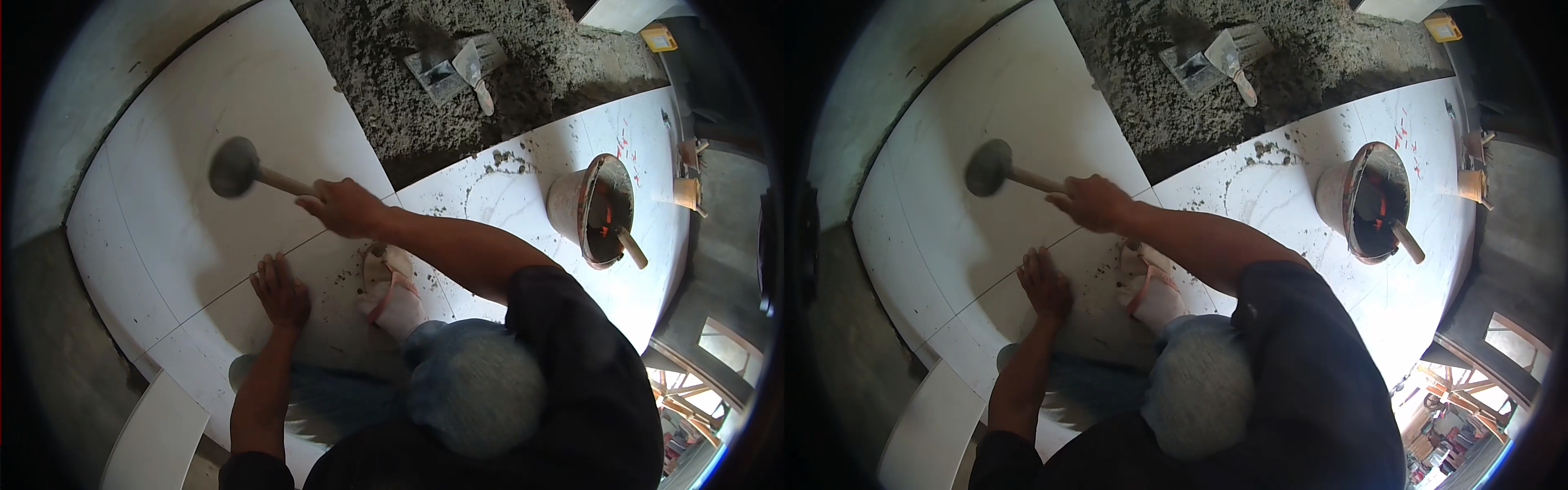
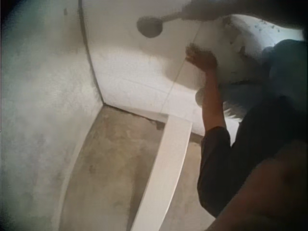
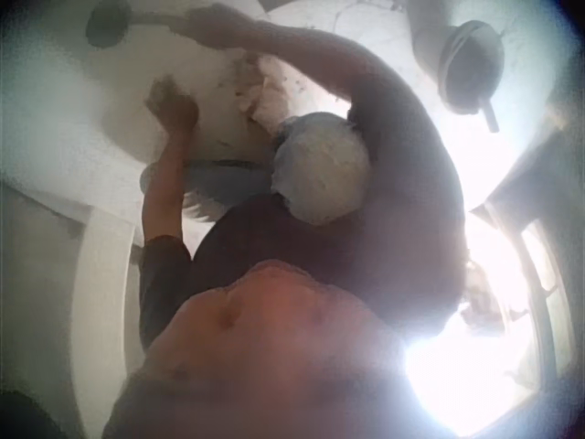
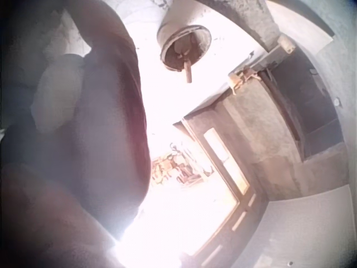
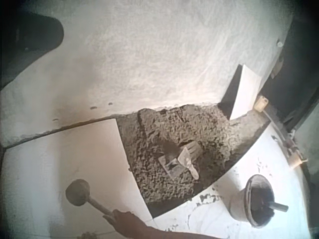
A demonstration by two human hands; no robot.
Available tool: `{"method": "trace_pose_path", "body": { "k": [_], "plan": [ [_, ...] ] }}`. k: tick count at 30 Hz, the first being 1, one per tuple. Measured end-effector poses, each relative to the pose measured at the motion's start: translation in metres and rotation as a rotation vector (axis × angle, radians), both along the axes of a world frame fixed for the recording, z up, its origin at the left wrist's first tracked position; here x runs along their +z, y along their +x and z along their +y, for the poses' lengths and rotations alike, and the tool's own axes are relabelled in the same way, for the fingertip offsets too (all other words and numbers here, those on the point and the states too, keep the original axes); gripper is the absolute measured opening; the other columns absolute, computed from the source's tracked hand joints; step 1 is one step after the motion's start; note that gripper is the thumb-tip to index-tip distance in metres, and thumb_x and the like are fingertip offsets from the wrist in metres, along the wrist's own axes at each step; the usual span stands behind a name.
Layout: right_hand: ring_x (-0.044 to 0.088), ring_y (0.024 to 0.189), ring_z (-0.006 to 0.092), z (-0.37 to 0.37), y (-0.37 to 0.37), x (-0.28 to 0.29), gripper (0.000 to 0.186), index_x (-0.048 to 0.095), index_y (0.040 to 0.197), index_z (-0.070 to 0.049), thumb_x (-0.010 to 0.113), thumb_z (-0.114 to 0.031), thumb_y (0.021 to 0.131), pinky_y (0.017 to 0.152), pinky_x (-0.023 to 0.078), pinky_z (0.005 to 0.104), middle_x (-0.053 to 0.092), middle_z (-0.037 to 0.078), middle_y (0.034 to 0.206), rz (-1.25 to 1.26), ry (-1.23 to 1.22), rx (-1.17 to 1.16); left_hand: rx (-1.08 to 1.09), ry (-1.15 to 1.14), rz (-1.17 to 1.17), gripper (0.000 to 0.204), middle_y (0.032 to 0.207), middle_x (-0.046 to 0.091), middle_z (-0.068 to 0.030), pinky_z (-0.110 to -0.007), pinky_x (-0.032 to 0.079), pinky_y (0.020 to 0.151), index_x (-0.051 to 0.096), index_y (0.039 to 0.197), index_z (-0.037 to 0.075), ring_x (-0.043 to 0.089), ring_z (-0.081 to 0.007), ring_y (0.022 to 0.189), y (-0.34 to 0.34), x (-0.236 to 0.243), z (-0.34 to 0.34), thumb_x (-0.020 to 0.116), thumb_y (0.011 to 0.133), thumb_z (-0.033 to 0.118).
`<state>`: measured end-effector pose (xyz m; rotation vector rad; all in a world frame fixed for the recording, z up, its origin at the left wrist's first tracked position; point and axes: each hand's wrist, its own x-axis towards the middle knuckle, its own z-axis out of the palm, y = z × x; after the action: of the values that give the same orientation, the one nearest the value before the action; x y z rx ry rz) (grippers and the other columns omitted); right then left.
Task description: The person positions white tiles onto a bed of wet mortar, using a rubber mallet to tap them into place and a trowel to manage the mortar along the edges.
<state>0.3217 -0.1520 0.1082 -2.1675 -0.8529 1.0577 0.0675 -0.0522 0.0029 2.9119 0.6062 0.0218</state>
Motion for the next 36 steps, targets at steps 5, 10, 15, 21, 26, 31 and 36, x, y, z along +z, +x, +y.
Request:
{"method": "trace_pose_path", "body": {
  "k": [5,10,15,21,26,31,36],
  "plan": [
    [0.066,0.082,0.0388,0.008,0.005,-0.003,0.062,0.061,0.098,0.003,0.037,-0.055,0.096,0.074,0.051,0.0479,0.066,0.023,0.081,-0.038,-0.008,-0.003,-0.013,0.013,0.0,0.068,0.143,0.03,-0.0196,-0.056,0.017,0.113,0.033,0.142,0.004,0.027,-0.0368,0.135,0.001,0.0,0.002,0.054,0.079,0.019],
    [0.064,0.078,0.0407,0.013,0.021,-0.026,0.063,0.06,0.093,0.005,0.035,-0.052,0.098,0.073,0.049,0.0471,0.065,0.023,0.076,0.033,-0.106,0.104,-0.01,0.065,0.034,0.068,0.141,0.032,-0.019,-0.056,0.018,0.113,0.034,0.141,0.004,0.027,-0.0354,0.135,-0.001,-0.001,0.001,0.055,0.079,0.019],
    [0.063,0.076,0.0418,0.006,0.027,-0.02,0.063,0.06,0.088,0.005,0.036,-0.053,0.098,0.071,0.049,0.0483,0.064,0.025,0.075,0.1,-0.15,0.041,-0.016,0.042,0.028,0.067,0.138,0.035,-0.0186,-0.056,0.018,0.112,0.036,0.14,0.005,0.03,-0.0341,0.134,-0.003,-0.003,-0.004,0.056,0.078,0.019],
    [0.063,0.075,0.0432,0.07,0.01,0.025,0.045,0.055,0.099,0.002,0.047,-0.042,0.097,0.065,0.049,0.0489,0.063,0.025,0.075,0.011,0.25,-0.075,0.165,0.042,-0.076,0.07,0.146,0.026,-0.0222,-0.062,0.014,0.11,0.03,0.145,0.01,0.021,-0.0365,0.139,0.069,-0.012,0.081,0.053,0.087,0.043],
    [0.062,0.073,0.0447,0.038,0.036,-0.057,0.038,0.054,0.1,-0.002,0.047,-0.039,0.098,0.065,0.048,0.0505,0.062,0.025,0.075,-0.357,0.284,0.133,0.226,0.135,0.093,0.076,0.155,0.015,-0.0179,-0.065,0.006,0.109,0.023,0.15,0.018,0.01,-0.0374,0.143,0.107,-0.016,0.079,0.041,0.089,0.061],
    [0.063,0.077,0.0448,0.035,0.039,-0.014,0.053,0.057,0.097,0.002,0.042,-0.049,0.097,0.069,0.051,0.0474,0.064,0.024,0.073,-0.182,0.14,0.031,0.203,0.091,0.019,0.076,0.156,0.015,-0.0153,-0.067,0.008,0.108,0.021,0.15,0.02,0.012,-0.0386,0.143,0.088,-0.02,0.089,0.042,0.089,0.06],
    [0.063,0.074,0.0426,0.03,0.055,-0.029,0.059,0.057,0.089,0.003,0.04,-0.054,0.096,0.07,0.051,0.0466,0.063,0.024,0.073,-0.23,-0.115,0.192,0.206,0.113,0.018,0.073,0.155,0.016,-0.0145,-0.066,0.009,0.108,0.023,0.15,0.021,0.014,-0.0378,0.143,0.088,-0.02,0.086,0.043,0.089,0.058]
  ]
}}
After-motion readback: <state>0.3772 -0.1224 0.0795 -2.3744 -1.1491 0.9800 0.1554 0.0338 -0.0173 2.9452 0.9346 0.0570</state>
